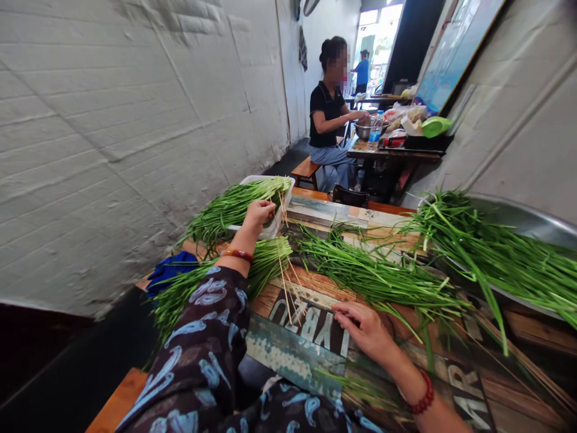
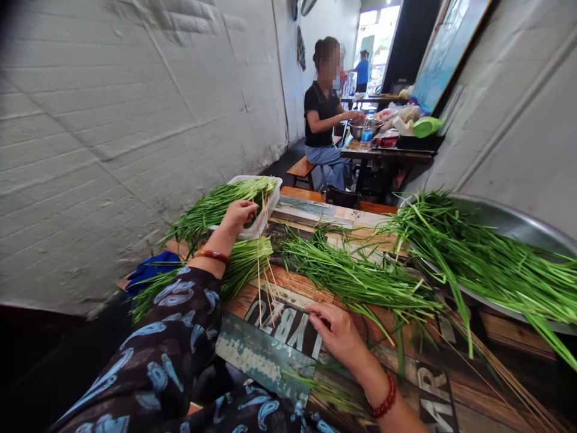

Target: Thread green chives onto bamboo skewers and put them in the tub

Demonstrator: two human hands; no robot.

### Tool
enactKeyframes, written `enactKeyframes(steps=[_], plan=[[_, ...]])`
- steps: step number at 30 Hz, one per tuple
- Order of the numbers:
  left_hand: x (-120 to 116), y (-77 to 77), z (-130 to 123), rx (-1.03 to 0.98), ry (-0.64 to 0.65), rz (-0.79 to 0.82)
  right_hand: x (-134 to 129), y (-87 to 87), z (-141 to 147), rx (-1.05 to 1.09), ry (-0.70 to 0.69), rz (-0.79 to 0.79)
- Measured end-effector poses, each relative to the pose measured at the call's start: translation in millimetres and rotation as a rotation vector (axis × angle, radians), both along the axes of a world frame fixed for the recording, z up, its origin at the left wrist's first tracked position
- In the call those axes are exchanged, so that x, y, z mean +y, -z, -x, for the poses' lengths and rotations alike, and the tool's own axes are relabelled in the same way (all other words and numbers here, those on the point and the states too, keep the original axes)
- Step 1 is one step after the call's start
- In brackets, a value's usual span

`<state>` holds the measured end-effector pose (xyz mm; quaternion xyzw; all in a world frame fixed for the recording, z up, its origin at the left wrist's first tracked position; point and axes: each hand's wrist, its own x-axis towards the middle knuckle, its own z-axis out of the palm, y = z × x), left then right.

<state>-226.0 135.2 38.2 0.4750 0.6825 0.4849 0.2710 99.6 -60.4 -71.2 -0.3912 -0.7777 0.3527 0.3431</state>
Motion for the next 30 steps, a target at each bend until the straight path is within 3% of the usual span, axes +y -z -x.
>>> enactKeyframes(steps=[5,8,14,19,25,28,30], plan=[[-23,-26.9,-11,-0.011,-0.05,-0.199,-1,0.6,-1,0.013,-0.002,0.006],[-50,-31.6,-35,0.038,0.015,-0.27,0,-2.4,0,0.039,0.022,0.024],[-119,1.4,-125,0.14,0.392,-0.313,8,-36.9,2,0.181,0.224,-0.019],[-150,20.6,-184,0.363,0.505,-0.381,20,-62.0,-1,0.354,0.411,-0.038],[-167,32.0,-212,0.54,0.687,-0.469,16,-56.5,-21,0.386,0.538,-0.107],[-178,31.6,-214,0.507,0.809,-0.44,11,-54.7,-35,0.398,0.58,-0.123],[-182,25.0,-209,0.438,0.815,-0.435,6,-58.8,-47,0.401,0.591,-0.11]])
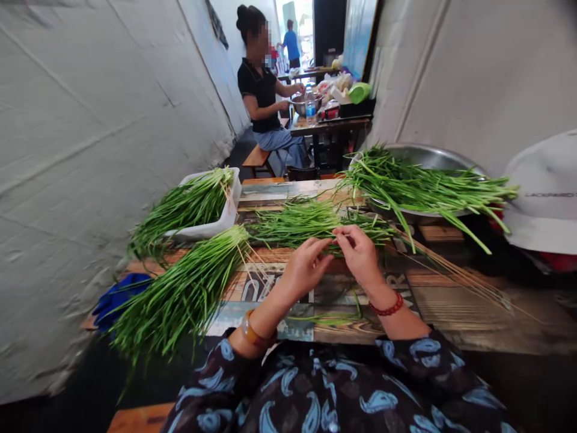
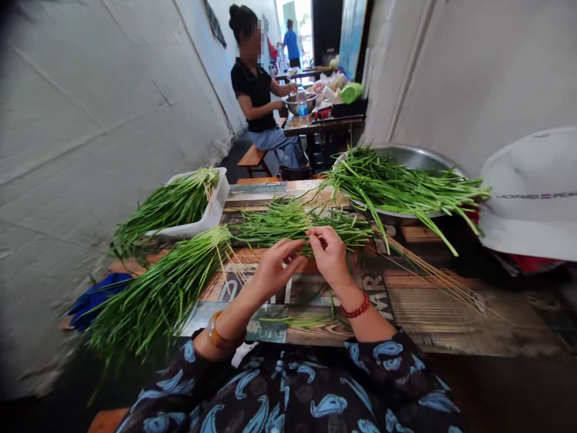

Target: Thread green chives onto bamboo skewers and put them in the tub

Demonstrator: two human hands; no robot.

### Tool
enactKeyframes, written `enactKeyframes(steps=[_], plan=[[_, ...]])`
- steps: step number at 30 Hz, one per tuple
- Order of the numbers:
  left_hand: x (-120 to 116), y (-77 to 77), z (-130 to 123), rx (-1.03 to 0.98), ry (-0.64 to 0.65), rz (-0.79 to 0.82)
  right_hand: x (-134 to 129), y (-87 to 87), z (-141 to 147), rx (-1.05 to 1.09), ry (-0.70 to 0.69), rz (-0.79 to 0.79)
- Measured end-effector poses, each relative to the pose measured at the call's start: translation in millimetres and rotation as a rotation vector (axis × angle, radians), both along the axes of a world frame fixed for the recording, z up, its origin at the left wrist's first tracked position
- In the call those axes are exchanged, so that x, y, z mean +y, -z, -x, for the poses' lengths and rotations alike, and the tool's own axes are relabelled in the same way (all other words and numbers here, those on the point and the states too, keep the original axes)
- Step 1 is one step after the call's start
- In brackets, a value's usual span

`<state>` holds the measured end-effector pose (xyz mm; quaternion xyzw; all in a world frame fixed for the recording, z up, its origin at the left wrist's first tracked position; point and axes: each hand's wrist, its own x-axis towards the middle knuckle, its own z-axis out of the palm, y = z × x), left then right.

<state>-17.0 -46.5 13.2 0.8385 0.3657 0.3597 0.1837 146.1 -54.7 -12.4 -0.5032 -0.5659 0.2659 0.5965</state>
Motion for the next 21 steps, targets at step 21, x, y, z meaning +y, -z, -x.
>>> enactKeyframes(steps=[21], plan=[[-14,-70.9,17,-0.337,0.191,0.783,-68,-49.3,-52,0.068,-0.396,0.348]])
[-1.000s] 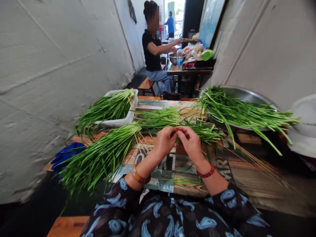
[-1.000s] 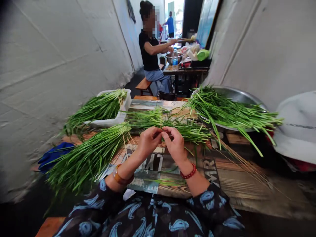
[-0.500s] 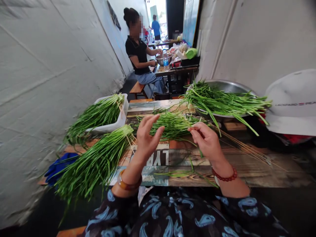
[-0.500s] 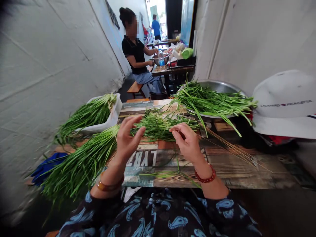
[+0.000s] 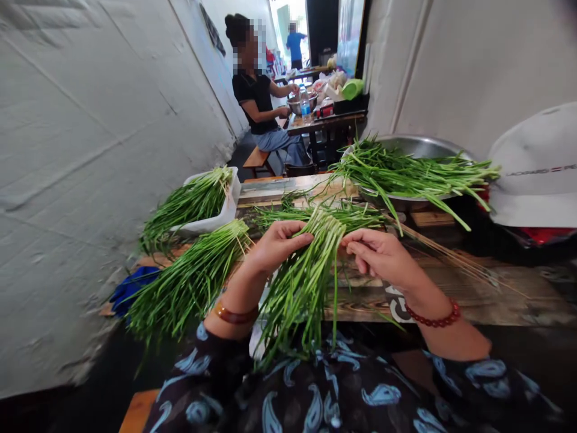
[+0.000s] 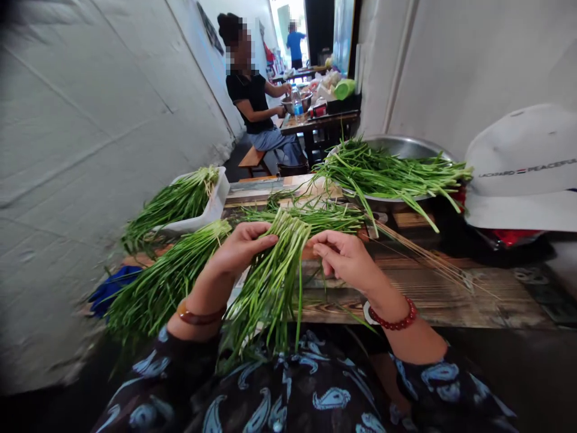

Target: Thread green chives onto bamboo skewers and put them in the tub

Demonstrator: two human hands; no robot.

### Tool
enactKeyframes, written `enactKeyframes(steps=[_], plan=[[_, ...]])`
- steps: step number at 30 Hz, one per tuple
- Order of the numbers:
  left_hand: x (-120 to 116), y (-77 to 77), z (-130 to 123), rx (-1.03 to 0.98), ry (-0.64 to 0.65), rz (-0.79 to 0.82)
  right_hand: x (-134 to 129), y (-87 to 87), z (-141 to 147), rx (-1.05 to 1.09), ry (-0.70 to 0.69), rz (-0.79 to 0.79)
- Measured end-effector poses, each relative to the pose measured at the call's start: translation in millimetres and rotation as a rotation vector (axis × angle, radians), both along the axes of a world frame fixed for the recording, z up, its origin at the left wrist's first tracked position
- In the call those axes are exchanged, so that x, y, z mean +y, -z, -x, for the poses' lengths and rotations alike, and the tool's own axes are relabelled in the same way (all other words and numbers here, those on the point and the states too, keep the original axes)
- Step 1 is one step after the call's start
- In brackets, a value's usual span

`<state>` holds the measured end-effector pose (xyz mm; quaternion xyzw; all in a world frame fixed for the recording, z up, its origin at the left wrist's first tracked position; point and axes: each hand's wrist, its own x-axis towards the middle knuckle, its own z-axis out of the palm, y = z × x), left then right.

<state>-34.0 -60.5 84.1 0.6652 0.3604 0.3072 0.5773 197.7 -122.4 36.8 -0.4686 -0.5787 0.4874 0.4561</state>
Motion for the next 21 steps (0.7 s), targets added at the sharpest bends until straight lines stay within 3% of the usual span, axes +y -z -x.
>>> enactKeyframes(steps=[3,6,10,16,21], plan=[[9,38.7,0,-0.042,-0.021,0.186,11,29.9,-2,-0.066,-0.037,0.048],[18,60.3,-2,-0.093,-0.014,0.27,21,49.3,-6,-0.2,-0.031,0.001],[31,70.7,-10,-0.174,-0.017,0.281,38,57.1,-7,-0.373,-0.077,-0.067],[47,83.4,-23,-0.183,-0.005,0.468,63,61.3,-8,-0.421,-0.115,-0.151],[47,97.4,-28,-0.172,0.02,0.543,60,63.3,-20,-0.496,-0.067,-0.243]])
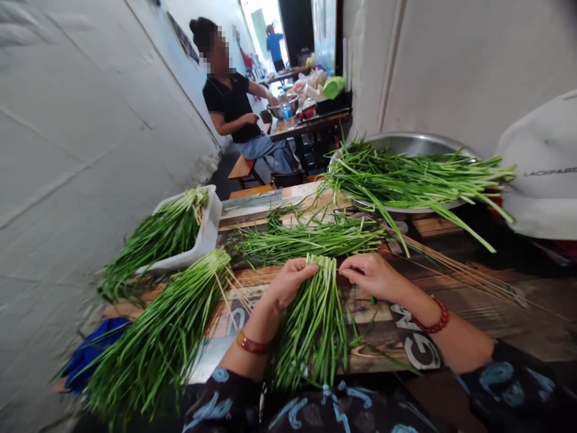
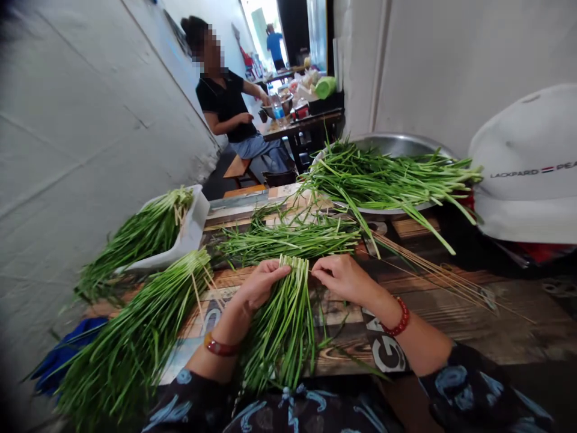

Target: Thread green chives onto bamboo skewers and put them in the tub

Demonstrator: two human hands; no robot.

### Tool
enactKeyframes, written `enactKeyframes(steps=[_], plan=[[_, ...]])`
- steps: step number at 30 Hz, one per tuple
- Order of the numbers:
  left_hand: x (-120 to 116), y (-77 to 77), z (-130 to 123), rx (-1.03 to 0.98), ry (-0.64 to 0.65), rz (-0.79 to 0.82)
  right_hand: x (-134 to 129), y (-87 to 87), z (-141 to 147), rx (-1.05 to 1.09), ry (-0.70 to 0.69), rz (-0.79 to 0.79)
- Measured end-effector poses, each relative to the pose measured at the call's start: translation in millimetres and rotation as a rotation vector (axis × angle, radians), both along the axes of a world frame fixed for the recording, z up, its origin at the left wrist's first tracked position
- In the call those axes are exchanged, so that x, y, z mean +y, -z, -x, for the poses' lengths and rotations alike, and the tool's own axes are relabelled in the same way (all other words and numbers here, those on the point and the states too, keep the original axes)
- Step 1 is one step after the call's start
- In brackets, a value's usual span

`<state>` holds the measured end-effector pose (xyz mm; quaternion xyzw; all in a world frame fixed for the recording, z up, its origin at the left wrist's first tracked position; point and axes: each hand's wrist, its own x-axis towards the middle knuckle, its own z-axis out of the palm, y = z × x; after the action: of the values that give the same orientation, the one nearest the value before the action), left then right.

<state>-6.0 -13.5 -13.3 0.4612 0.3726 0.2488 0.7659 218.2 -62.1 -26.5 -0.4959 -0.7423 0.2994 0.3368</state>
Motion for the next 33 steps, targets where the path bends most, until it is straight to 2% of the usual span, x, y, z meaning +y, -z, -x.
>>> enactKeyframes(steps=[7,15,25,28,30,33], plan=[[-6,5.1,-4,0.053,0.021,0.118,-10,-3.5,-4,0.024,-0.001,-0.004],[-9,7.1,-4,0.13,0.049,0.067,-12,0.2,-3,0.061,0.01,-0.001],[-16,7.9,-7,0.185,0.079,0.084,-16,-5.5,1,0.053,0.001,0.054],[-15,7.7,-4,0.161,0.108,0.044,-13,-6.5,0,0.083,-0.002,0.123],[-12,6.1,-1,0.134,0.13,0.006,-11,-6.3,0,0.132,-0.004,0.231],[-7,-0.4,3,0.096,0.052,-0.059,-10,-5.1,0,0.262,-0.011,0.445]])
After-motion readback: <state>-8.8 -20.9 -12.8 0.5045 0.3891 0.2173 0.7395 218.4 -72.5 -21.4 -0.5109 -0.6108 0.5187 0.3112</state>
